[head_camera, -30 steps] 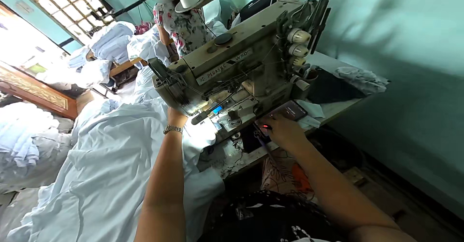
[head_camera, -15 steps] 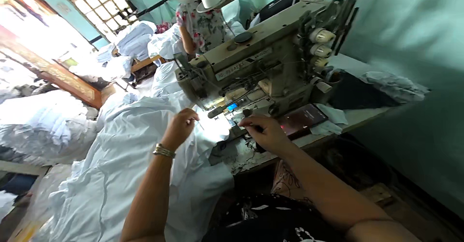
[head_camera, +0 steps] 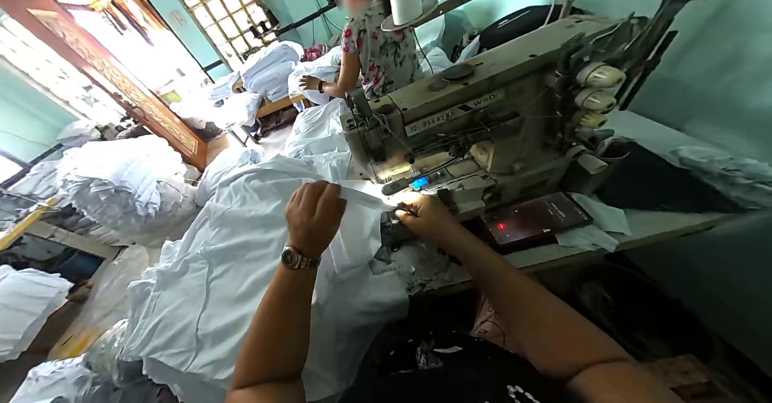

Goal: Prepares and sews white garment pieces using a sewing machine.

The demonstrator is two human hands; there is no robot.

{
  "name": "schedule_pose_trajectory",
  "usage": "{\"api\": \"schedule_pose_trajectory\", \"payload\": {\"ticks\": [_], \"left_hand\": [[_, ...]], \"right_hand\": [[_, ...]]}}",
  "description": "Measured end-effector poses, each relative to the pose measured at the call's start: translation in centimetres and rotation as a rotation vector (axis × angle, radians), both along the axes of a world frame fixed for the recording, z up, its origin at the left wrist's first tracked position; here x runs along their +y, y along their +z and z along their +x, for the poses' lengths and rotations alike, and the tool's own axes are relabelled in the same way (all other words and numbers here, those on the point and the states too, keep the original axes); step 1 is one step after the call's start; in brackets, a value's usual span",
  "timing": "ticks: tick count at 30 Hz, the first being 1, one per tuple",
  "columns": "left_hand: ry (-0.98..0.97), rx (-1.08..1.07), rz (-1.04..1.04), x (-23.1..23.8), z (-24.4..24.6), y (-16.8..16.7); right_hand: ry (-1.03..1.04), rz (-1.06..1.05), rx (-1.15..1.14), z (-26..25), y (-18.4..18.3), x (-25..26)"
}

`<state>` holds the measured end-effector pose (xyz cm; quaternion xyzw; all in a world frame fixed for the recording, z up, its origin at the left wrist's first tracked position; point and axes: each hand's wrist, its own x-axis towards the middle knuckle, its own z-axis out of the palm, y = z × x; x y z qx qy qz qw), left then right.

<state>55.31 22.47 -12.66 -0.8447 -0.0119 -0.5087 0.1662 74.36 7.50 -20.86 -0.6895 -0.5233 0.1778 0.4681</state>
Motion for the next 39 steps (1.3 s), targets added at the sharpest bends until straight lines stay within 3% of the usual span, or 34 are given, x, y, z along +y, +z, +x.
{"api": "schedule_pose_trajectory", "payload": {"ticks": [2, 7, 10, 14, 17, 20, 22, 24, 28, 31, 35, 37, 39], "left_hand": [[-0.035, 0.162, 0.012, -2.5, -0.7, 1.2], [-0.339, 0.917, -0.521, -4.2, 0.0, 2.8], [-0.311, 1.183, -0.498, -3.4, 1.3, 4.2], [-0.284, 1.175, -0.505, -1.3, 1.5, 9.3], [-0.098, 1.110, -0.404, -1.8, 1.1, 11.4], [-0.044, 1.178, -0.407, -3.1, 1.4, 9.2], [0.159, 1.202, -0.315, -3.6, 1.7, 6.9], [0.219, 1.229, -0.266, -3.9, 1.8, 5.6], [-0.021, 1.355, -0.429, -4.8, 1.7, 5.3], [0.194, 1.246, -0.322, -5.4, 1.7, 5.0], [0.153, 1.314, -0.417, -6.6, 1.8, 5.8], [0.263, 1.172, -0.288, -6.4, 1.7, 5.3], [0.335, 1.167, -0.226, -6.4, 1.8, 5.2]], "right_hand": [[0.096, 0.055, -0.022, -0.8, 0.5, -1.6], [0.411, 0.295, -0.179, -3.2, 2.2, -6.5], [0.442, 0.258, -0.147, -2.5, 2.5, -5.7], [0.203, 0.057, 0.006, -0.4, 0.9, -2.1], [0.166, 0.084, 0.080, -0.5, 0.5, -2.1], [0.232, 0.129, 0.153, -0.7, -1.6, -2.5], [0.242, 0.152, 0.172, -0.5, -3.8, -2.5], [0.251, 0.175, 0.186, -0.3, -4.1, -2.5], [0.237, 0.192, 0.178, -0.7, -4.5, -2.5], [0.222, 0.218, 0.164, -0.9, -4.3, -2.4], [0.234, 0.232, 0.172, -0.9, -4.4, -2.6], [0.229, 0.226, 0.190, -1.2, -4.2, -2.7], [0.229, 0.230, 0.186, -1.2, -4.1, -2.7]]}}
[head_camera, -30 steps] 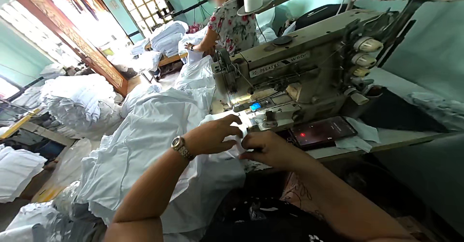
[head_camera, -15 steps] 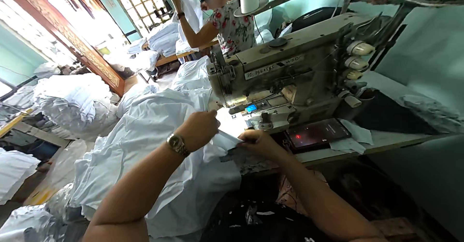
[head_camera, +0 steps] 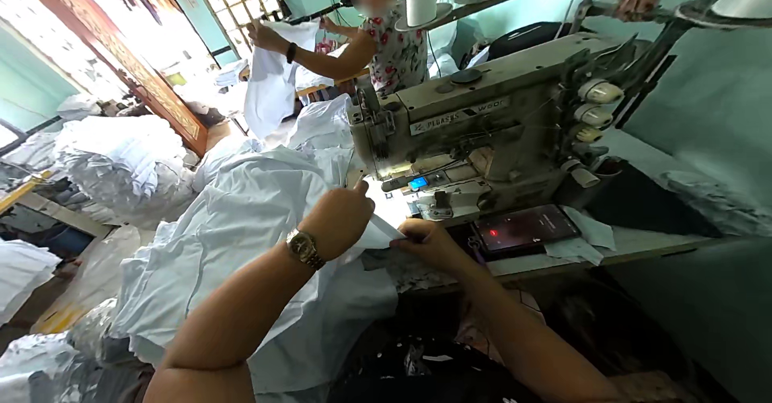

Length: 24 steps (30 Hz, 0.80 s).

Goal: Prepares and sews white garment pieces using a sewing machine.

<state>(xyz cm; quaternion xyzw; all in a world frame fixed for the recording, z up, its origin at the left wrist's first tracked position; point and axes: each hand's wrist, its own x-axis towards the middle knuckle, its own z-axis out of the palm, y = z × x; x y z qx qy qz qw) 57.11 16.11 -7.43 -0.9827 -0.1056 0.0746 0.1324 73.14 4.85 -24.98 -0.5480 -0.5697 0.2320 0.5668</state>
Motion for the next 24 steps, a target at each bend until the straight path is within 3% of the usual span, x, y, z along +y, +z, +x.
{"api": "schedule_pose_trajectory", "payload": {"ticks": [3, 7, 10, 14, 18, 21, 24], "left_hand": [[-0.050, 0.091, -0.140, -0.4, 0.1, 0.6], [-0.011, 0.069, -0.064, -0.9, -0.1, 0.4], [-0.045, 0.090, -0.134, -1.5, 0.1, 0.6], [0.009, 0.031, 0.007, -1.2, 0.1, -0.1], [-0.028, 0.112, -0.148, -1.4, 0.1, 0.3], [0.009, 0.069, -0.111, -1.2, -0.1, -0.3], [-0.008, 0.133, -0.206, -2.0, 0.0, 0.3]], "right_hand": [[-0.007, 0.021, -0.007, 0.1, -0.1, 0.0], [-0.009, 0.019, -0.009, -0.1, 0.1, 0.0], [0.006, 0.039, 0.011, -0.1, -0.1, -0.1], [-0.002, 0.024, 0.032, -0.3, 0.0, -0.1], [-0.009, 0.027, 0.026, -0.2, -0.1, -0.1], [-0.002, 0.040, 0.012, -0.2, -0.3, 0.1], [0.027, 0.073, 0.007, 0.1, -0.6, 0.2]]}}
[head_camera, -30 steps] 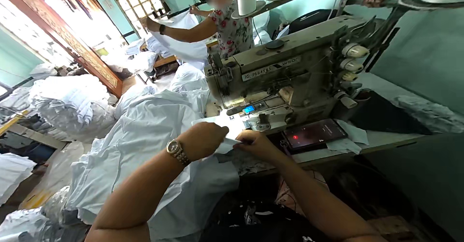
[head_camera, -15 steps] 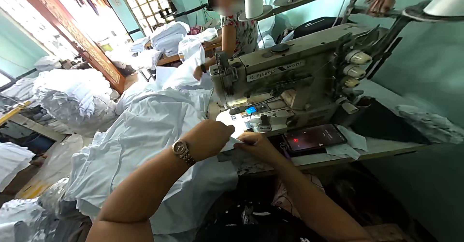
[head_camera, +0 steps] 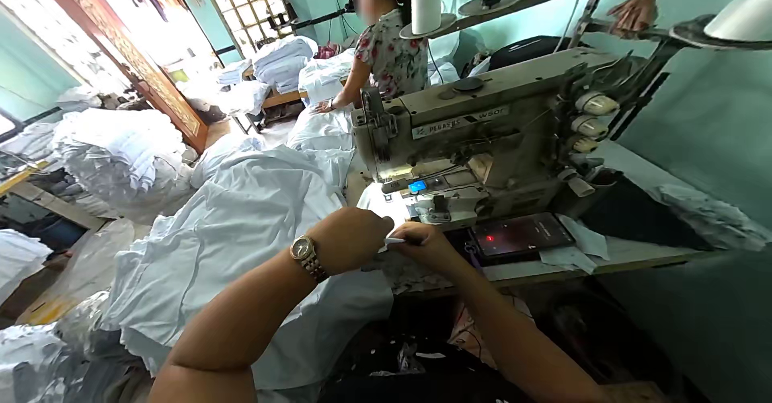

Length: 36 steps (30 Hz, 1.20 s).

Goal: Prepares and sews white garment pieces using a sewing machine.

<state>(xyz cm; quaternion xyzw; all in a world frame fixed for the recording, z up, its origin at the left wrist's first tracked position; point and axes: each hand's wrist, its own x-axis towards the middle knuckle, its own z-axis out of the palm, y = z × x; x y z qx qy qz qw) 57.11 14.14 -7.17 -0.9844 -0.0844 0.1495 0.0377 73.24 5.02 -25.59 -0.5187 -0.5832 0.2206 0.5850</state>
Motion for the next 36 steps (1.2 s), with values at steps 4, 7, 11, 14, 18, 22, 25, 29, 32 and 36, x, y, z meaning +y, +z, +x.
{"api": "schedule_pose_trajectory", "payload": {"ticks": [4, 7, 11, 14, 18, 22, 25, 29, 32, 36], "left_hand": [[0.013, -0.093, 0.112, 0.4, 0.0, -0.8], [-0.027, -0.066, 0.051, 0.2, 0.0, -0.5], [0.044, -0.165, 0.054, 0.8, -0.2, -1.6], [0.002, -0.291, -0.042, 0.6, -0.7, -1.9], [0.016, -0.473, 0.008, 2.8, -1.0, -5.6], [-0.007, -0.385, -0.035, 4.4, -0.6, -8.2], [-0.093, -0.422, -0.006, 5.0, -0.1, -8.6], [-0.166, -0.499, 0.058, 6.8, 1.1, -9.7], [-0.154, -0.504, 0.068, 7.5, 1.8, -9.9], [-0.128, -0.488, 0.066, 7.0, 1.6, -9.8]], "right_hand": [[0.000, -0.012, 0.031, -0.3, 0.2, -0.1], [-0.004, -0.005, 0.023, -0.1, 0.1, -0.2], [-0.021, -0.015, 0.026, -0.2, -0.1, -0.2], [-0.051, -0.026, 0.030, -0.1, 0.4, -0.4], [-0.089, 0.016, -0.002, -0.4, -0.1, -1.0], [-0.139, 0.075, -0.022, -1.0, -0.2, -2.0], [-0.222, 0.123, -0.094, -1.3, -0.2, -1.9], [-0.309, 0.099, -0.246, -0.5, 0.0, -0.6], [-0.349, 0.075, -0.312, -0.2, 0.2, 0.2], [-0.406, 0.102, -0.401, -0.4, -0.1, 0.2]]}}
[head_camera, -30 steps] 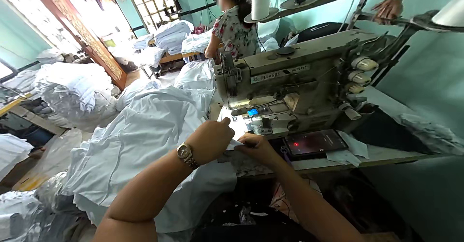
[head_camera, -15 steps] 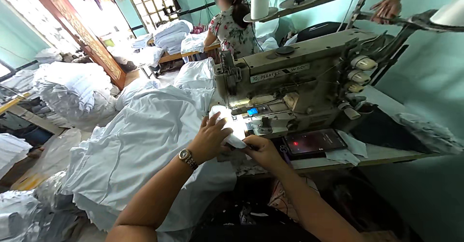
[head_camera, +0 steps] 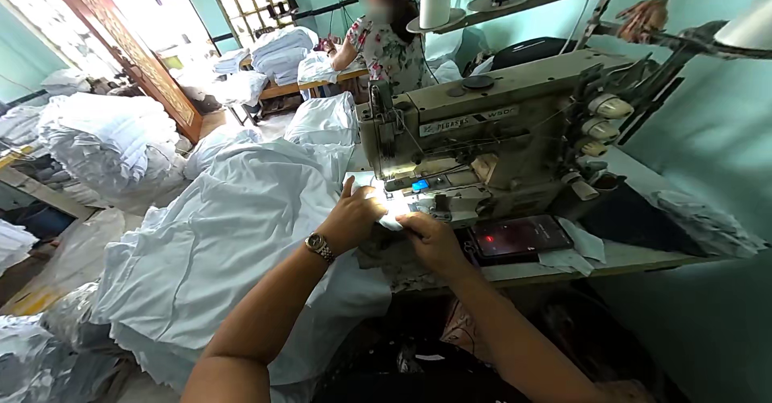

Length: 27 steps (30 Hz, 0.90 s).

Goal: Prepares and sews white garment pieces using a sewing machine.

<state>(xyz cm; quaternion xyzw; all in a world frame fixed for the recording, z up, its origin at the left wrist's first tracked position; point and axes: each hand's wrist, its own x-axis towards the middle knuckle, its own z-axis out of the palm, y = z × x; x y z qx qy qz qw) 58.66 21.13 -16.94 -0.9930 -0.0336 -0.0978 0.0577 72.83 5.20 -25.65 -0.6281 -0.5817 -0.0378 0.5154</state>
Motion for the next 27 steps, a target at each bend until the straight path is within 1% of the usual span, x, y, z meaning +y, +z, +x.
{"api": "schedule_pose_trajectory", "payload": {"ticks": [6, 13, 16, 21, 22, 24, 27], "left_hand": [[-0.007, -0.035, -0.048, 1.1, 0.7, -0.8], [0.016, -0.022, -0.103, 2.2, 1.2, -0.7], [0.016, -0.069, -0.084, 2.5, 1.5, -0.9], [0.045, -0.126, -0.062, 2.8, 2.0, -0.9], [0.044, -0.135, -0.069, 2.8, 2.0, -1.0], [0.061, -0.127, -0.080, 2.8, 2.0, -1.1], [0.082, -0.100, -0.083, 2.9, 2.1, -1.3]], "right_hand": [[-0.089, -0.053, -0.105, -0.3, 0.5, 0.4], [-0.064, -0.139, -0.135, 0.0, 1.2, 0.6], [-0.095, -0.198, -0.169, -0.1, 1.1, 0.8], [-0.064, -0.286, -0.163, -0.1, 1.5, 1.0], [-0.063, -0.257, -0.169, -0.2, 1.3, 0.8], [-0.051, -0.100, -0.172, -0.5, 0.2, 0.4], [0.036, 0.109, -0.122, -1.4, -2.2, -0.5]]}}
